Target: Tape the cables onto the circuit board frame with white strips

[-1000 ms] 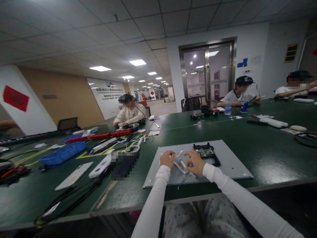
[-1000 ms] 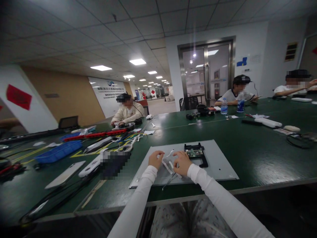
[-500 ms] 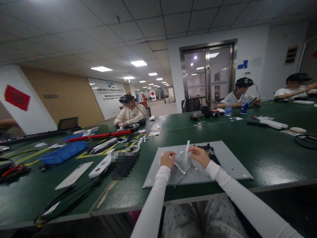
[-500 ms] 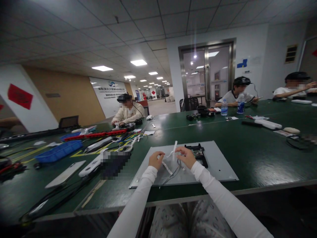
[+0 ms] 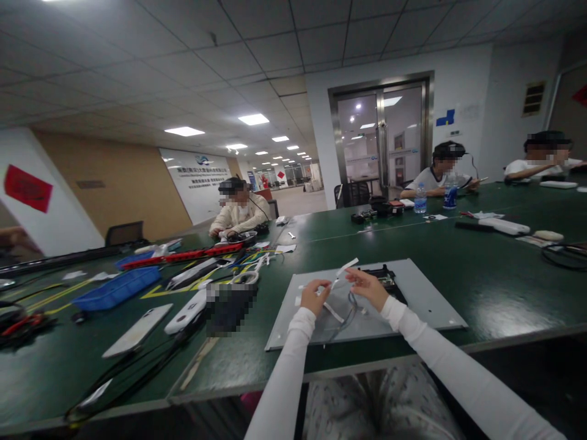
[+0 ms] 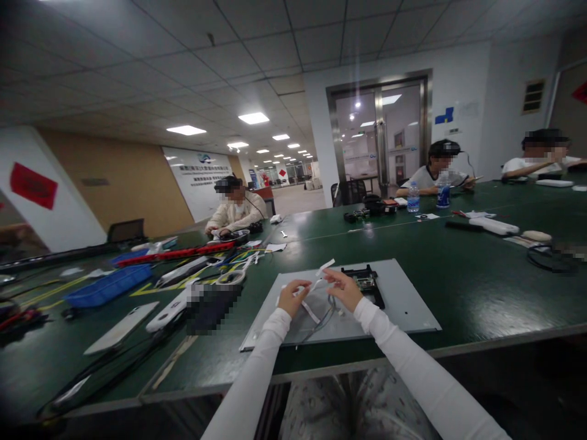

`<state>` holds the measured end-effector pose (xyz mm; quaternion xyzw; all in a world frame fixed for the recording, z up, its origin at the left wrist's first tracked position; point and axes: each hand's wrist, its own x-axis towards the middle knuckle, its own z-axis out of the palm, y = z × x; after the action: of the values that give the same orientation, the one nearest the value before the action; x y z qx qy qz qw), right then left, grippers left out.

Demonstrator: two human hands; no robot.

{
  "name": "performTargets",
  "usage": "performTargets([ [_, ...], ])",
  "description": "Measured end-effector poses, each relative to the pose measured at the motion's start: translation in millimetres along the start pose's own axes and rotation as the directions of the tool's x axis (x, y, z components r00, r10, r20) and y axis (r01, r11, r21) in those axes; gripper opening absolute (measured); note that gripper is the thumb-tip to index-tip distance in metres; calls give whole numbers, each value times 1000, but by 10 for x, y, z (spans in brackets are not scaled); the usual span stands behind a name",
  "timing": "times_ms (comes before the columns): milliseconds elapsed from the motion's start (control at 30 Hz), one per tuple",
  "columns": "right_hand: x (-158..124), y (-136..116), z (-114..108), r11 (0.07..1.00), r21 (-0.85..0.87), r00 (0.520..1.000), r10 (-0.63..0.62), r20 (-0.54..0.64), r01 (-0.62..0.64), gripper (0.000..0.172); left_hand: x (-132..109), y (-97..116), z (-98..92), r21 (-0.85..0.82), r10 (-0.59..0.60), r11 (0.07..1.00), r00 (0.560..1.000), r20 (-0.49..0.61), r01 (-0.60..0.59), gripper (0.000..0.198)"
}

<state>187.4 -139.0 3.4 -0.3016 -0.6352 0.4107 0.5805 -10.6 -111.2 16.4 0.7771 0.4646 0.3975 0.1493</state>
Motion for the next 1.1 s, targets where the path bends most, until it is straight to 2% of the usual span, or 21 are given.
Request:
performTargets([
  [200, -18, -29, 29, 999, -39, 993, -16, 113, 20, 53, -4, 35, -3, -120, 49, 992, 996, 78, -39, 26],
  [300, -38, -75, 32, 996, -85, 991, -7, 136, 19, 51, -5, 38, 6, -154, 49, 987, 996, 70, -38, 23],
  [533, -88, -196, 37, 974, -218, 988, -33, 148, 65, 46, 4, -16, 44, -199, -41, 979, 998, 44, 49, 18],
  [667, -107, -246, 47, 929, -350, 989, -76, 130, 118, 42, 8, -9, 48, -258, -89, 961, 996, 29, 94, 19],
  [800, -107, -214, 42, 840, -512, 983, -161, 84, 181, 38, 3, 47, 5, -239, -103, 966, 995, -16, 96, 16],
  [933, -102, -149, 3, 732, -663, 980, -201, 11, 157, 34, 2, 65, -37, -181, -121, 978, 989, -88, 104, 13],
  [1100, -113, -117, -34, 729, -673, 986, -170, 5, 129, 44, 6, 32, -27, -163, -102, 983, 990, -93, 86, 14],
])
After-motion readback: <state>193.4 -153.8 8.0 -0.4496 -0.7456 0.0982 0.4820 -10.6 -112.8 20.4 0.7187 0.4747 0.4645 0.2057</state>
